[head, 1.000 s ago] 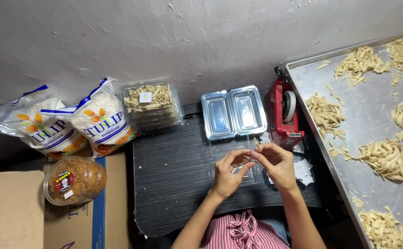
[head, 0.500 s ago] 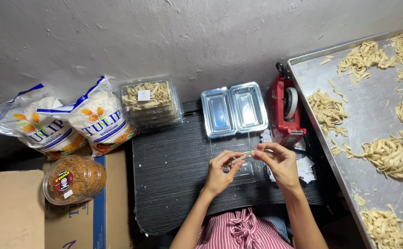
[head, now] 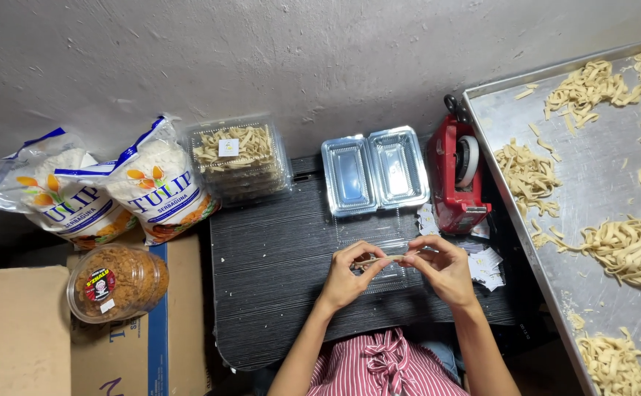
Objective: The person places shredded noodles from a metal tray into small clear plastic containers. They arrange the noodles by hand, then use a tape dispenser to seal the containers with a label. The process is repeated for multiple containers.
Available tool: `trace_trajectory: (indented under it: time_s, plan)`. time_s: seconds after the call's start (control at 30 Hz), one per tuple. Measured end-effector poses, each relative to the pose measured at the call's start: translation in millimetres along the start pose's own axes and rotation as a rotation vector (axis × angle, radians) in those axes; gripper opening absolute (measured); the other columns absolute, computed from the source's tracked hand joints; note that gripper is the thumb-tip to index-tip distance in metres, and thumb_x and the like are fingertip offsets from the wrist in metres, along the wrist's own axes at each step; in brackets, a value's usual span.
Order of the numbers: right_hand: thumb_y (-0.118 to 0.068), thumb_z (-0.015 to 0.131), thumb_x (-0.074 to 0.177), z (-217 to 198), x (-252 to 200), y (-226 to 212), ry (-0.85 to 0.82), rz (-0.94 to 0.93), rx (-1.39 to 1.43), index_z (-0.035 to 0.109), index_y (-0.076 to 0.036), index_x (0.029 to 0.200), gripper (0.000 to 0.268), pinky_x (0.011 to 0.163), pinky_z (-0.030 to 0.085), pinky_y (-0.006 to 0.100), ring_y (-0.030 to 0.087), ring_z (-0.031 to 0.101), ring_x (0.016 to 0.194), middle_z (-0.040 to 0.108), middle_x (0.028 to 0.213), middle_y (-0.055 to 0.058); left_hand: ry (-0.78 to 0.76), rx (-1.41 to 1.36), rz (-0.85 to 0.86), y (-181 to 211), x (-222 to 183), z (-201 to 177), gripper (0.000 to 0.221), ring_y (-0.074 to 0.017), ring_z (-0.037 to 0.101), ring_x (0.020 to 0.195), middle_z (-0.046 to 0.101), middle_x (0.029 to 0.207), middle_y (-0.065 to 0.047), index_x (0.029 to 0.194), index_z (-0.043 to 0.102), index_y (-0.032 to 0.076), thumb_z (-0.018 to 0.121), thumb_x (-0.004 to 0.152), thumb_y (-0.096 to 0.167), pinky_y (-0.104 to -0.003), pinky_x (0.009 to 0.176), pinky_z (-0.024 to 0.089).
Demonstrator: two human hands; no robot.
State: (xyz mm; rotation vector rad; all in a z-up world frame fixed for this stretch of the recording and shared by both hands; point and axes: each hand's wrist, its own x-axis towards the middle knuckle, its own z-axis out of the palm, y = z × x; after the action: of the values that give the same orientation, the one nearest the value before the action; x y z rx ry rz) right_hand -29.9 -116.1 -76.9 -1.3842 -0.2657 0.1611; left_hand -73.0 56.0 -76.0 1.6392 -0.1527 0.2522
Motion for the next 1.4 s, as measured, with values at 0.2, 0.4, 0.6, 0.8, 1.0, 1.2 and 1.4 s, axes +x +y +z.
trace_trajectory:
  time_s: [0.2, 0.4, 0.6, 0.8, 1.0, 1.2, 1.4]
  plan:
    - [0.01, 0.07, 0.065, 11, -6, 1, 0.07, -0.033, -0.061, 0.057, 0.006, 0.093, 0.031, 0.066, 0.055, 0.031, 0.023, 0.067, 0.07, 0.066, 0.068, 0.02, -0.03, -0.037, -0.005, 7, -2, -2, 0.009, -0.0112, 0.052, 0.058, 0.064, 0.074, -0.006, 0.086, 0.066, 0.009, 0.068, 0.077, 0.01, -0.022, 0.053, 0.043]
    - [0.01, 0.069, 0.066, 14, -7, 4, 0.036, -0.169, -0.108, 0.057, 0.005, 0.085, 0.023, 0.068, 0.055, 0.031, 0.017, 0.067, 0.065, 0.067, 0.067, 0.017, -0.007, 0.032, 0.019, -10, -6, 4, 0.003, -0.0152, 0.054, 0.061, 0.064, 0.072, -0.005, 0.079, 0.066, 0.009, 0.068, 0.077, 0.007, -0.023, 0.053, 0.045]
    - [0.005, 0.062, 0.073, 11, -6, 2, -0.128, -0.134, -0.149, 0.063, 0.005, 0.096, 0.022, 0.078, 0.052, 0.039, 0.021, 0.064, 0.08, 0.061, 0.088, 0.017, 0.027, 0.143, 0.071, -2, -6, 3, 0.001, -0.0169, 0.054, 0.065, 0.064, 0.073, -0.004, 0.079, 0.066, 0.01, 0.066, 0.08, 0.01, -0.024, 0.056, 0.048]
    - [-0.002, 0.07, 0.071, 13, -10, 0, -0.111, -0.163, -0.37, 0.069, -0.001, 0.083, 0.012, 0.073, 0.053, 0.033, 0.02, 0.064, 0.075, 0.06, 0.082, 0.012, 0.058, 0.183, 0.093, -5, -9, 3, 0.001, -0.0142, 0.051, 0.066, 0.065, 0.072, 0.0, 0.08, 0.068, 0.015, 0.068, 0.079, 0.014, -0.025, 0.061, 0.045]
    - [-0.008, 0.074, 0.067, 9, -8, 0, -0.101, -0.208, -0.458, 0.069, -0.006, 0.072, 0.008, 0.072, 0.052, 0.034, 0.02, 0.065, 0.075, 0.063, 0.083, 0.009, 0.039, 0.215, 0.086, -11, -11, 0, 0.009, -0.0155, 0.05, 0.063, 0.064, 0.069, -0.002, 0.084, 0.068, 0.013, 0.07, 0.076, 0.016, -0.026, 0.058, 0.044]
    - [-0.008, 0.071, 0.07, 8, -8, -6, -0.159, -0.205, -0.503, 0.067, -0.007, 0.075, 0.006, 0.071, 0.052, 0.034, 0.021, 0.064, 0.077, 0.063, 0.083, 0.008, 0.015, 0.232, 0.109, -14, -15, -7, 0.002, -0.0184, 0.055, 0.065, 0.066, 0.071, -0.003, 0.077, 0.066, 0.012, 0.067, 0.079, 0.013, -0.026, 0.059, 0.046]
    - [-0.01, 0.069, 0.072, 17, -10, -13, -0.226, -0.223, -0.541, 0.069, -0.009, 0.08, 0.009, 0.074, 0.051, 0.037, 0.024, 0.063, 0.084, 0.062, 0.093, 0.009, 0.0, 0.276, 0.179, -12, -19, -2, 0.004, -0.0208, 0.056, 0.068, 0.065, 0.072, -0.004, 0.076, 0.064, 0.011, 0.066, 0.08, 0.011, -0.028, 0.062, 0.048]
